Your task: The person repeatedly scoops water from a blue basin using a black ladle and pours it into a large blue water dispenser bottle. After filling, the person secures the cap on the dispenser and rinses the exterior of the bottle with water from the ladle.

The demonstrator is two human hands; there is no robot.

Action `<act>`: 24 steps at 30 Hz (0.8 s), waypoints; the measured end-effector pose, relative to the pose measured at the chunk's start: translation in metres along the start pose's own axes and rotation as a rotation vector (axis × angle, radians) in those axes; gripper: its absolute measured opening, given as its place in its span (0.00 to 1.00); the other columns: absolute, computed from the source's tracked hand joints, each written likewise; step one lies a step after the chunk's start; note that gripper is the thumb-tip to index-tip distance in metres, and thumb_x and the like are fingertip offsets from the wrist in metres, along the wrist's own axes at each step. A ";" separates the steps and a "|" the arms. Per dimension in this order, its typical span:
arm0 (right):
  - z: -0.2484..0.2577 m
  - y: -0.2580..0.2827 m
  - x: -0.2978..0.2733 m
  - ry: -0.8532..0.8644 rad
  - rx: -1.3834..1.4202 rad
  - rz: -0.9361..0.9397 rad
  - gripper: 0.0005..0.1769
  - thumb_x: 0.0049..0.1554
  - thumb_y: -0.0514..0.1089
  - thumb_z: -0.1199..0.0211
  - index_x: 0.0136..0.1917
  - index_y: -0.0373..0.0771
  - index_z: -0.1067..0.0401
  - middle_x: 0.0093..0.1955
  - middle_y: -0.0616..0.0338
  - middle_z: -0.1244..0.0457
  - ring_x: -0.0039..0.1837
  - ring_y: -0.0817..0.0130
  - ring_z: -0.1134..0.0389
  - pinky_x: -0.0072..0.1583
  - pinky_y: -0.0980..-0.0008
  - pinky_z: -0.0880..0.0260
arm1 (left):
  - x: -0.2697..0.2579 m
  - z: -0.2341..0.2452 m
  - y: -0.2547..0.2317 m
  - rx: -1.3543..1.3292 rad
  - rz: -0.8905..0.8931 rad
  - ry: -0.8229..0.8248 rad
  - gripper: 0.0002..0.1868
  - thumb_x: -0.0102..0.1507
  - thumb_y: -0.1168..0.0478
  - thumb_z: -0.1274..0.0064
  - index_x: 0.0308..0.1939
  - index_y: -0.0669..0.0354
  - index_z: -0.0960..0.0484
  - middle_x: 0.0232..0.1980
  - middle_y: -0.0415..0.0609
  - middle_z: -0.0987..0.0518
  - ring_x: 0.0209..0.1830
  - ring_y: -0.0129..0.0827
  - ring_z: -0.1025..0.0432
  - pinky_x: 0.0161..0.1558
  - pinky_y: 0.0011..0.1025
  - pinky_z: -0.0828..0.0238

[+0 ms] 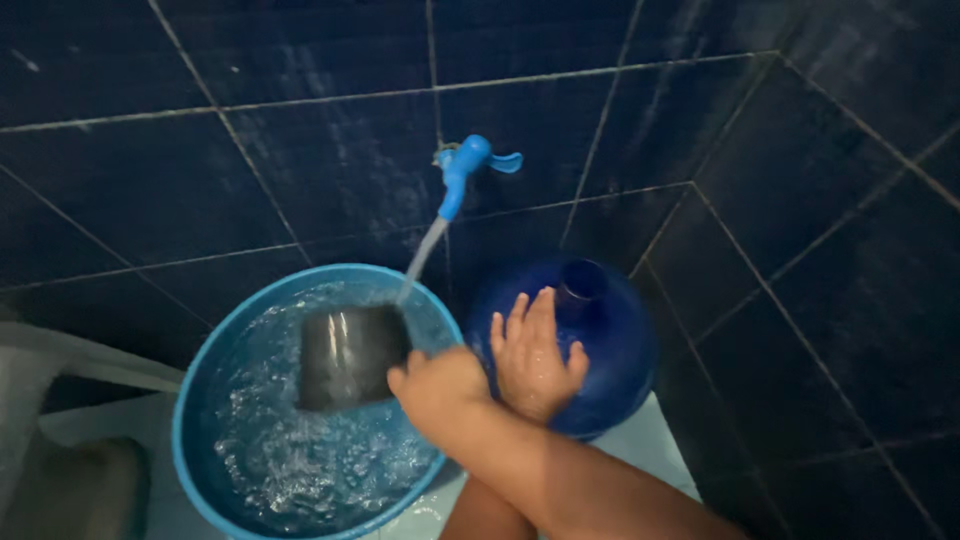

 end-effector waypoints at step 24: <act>0.079 -0.082 -0.148 -0.045 1.684 -0.132 0.15 0.63 0.48 0.42 0.40 0.36 0.34 0.28 0.65 0.42 0.26 0.80 0.44 0.30 0.78 0.44 | -0.019 -0.032 0.015 0.385 -0.192 -0.097 0.37 0.69 0.52 0.50 0.80 0.63 0.37 0.79 0.49 0.30 0.83 0.44 0.42 0.83 0.41 0.52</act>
Point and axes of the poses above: each hand's wrist, its own x-axis towards the middle knuckle, its own z-axis out of the back of the hand, y = z × x, the point moved 6 cm from there along x, towards the middle knuckle
